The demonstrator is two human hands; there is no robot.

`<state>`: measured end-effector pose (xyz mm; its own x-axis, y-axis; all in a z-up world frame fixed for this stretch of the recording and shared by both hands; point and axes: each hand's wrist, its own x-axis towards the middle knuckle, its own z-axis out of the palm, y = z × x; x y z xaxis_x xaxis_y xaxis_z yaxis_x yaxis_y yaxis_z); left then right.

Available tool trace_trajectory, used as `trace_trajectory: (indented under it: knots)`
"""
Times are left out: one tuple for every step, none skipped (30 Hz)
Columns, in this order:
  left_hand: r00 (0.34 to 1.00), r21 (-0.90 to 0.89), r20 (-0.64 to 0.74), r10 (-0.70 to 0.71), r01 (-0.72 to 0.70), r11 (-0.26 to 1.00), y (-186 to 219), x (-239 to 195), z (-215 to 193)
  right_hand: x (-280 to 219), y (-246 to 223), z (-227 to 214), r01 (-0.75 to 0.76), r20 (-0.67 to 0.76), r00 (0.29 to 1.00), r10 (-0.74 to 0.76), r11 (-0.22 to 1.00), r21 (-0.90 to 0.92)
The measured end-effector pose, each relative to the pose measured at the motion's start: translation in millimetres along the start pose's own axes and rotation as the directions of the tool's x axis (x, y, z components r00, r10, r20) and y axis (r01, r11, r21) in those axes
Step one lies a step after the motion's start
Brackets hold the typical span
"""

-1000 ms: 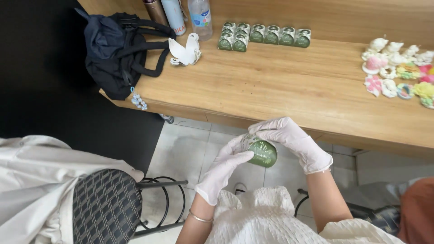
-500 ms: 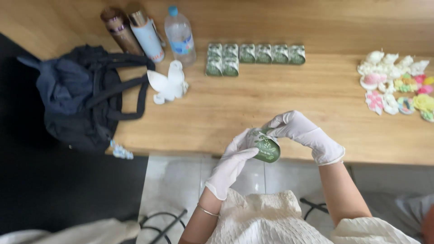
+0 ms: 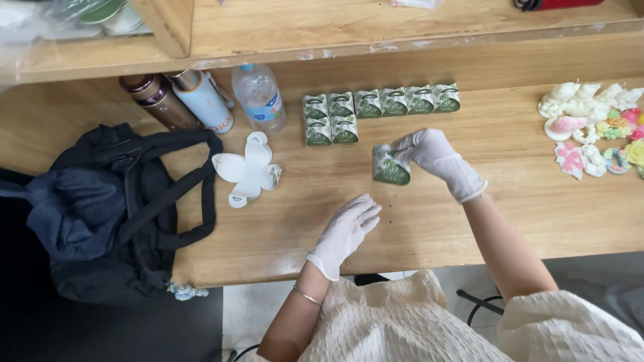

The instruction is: Transferring packaged candles from a display shelf to a row on a work table.

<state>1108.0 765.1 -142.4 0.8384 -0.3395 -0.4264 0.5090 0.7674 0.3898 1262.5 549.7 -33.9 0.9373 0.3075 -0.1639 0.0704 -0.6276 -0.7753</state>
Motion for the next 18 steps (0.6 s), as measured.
trace_trajectory:
  knots:
    - [1.000,-0.003,-0.005,-0.006,0.006,1.000,1,3,-2,19,14,-2,-0.007,0.004,1.000,0.007,1.000,0.001]
    - [1.000,0.004,-0.019,-0.010,0.010,1.000,2,5,-4,37,28,-4,0.018,0.007,1.000,-0.018,0.998,-0.068]
    - [0.999,0.008,-0.037,-0.015,0.015,1.000,-1,6,-6,53,44,-4,0.043,0.016,0.999,-0.041,0.990,-0.136]
    - [0.999,0.002,-0.044,-0.021,0.021,1.000,-2,1,-4,66,56,-2,0.036,0.023,0.999,-0.033,0.990,-0.134]
    - [0.999,0.007,-0.044,-0.017,0.018,1.000,-2,-2,-1,80,67,-1,0.109,0.021,0.994,-0.108,0.986,-0.125]
    - [0.999,0.012,-0.045,-0.014,0.015,1.000,-2,-5,3,95,78,-1,0.182,0.018,0.983,-0.181,0.976,-0.115]
    - [0.999,0.012,-0.048,-0.008,0.009,1.000,3,-10,11,104,79,3,0.188,0.022,0.982,-0.186,0.976,-0.114]
    - [0.999,0.050,-0.039,-0.012,0.014,0.999,8,-14,19,113,81,6,0.158,0.021,0.988,-0.156,0.977,-0.144]
    - [0.999,0.083,-0.034,-0.018,0.020,0.996,10,-20,27,120,83,10,0.124,0.023,0.992,-0.122,0.977,-0.175]
    - [0.999,0.078,-0.039,-0.014,0.017,0.997,13,-23,31,126,76,11,0.127,0.030,0.992,-0.123,0.976,-0.175]
    - [1.000,0.107,-0.017,-0.015,0.017,0.994,14,-26,33,129,70,13,0.128,0.044,0.992,-0.121,0.971,-0.202]
    - [1.000,0.136,0.004,-0.017,0.016,0.991,15,-29,36,133,64,15,0.130,0.058,0.991,-0.119,0.964,-0.230]
    - [1.000,0.130,0.001,-0.009,0.009,0.991,17,-28,37,146,81,21,0.136,0.066,0.990,-0.124,0.963,-0.232]
    - [1.000,0.149,0.001,0.010,-0.010,0.989,20,-28,38,159,98,27,0.222,0.066,0.975,-0.212,0.951,-0.214]
    - [1.000,0.170,-0.001,0.029,-0.028,0.985,22,-29,38,172,115,35,0.306,0.064,0.952,-0.299,0.932,-0.193]
    - [0.999,0.167,-0.006,0.036,-0.035,0.985,24,-29,38,174,112,36,0.312,0.072,0.950,-0.304,0.931,-0.191]
    - [0.997,0.194,-0.048,0.057,-0.046,0.980,26,-31,37,173,109,39,0.278,0.064,0.961,-0.271,0.943,-0.185]
    - [0.993,0.221,-0.089,0.078,-0.056,0.974,27,-34,36,171,107,43,0.243,0.057,0.970,-0.237,0.953,-0.178]
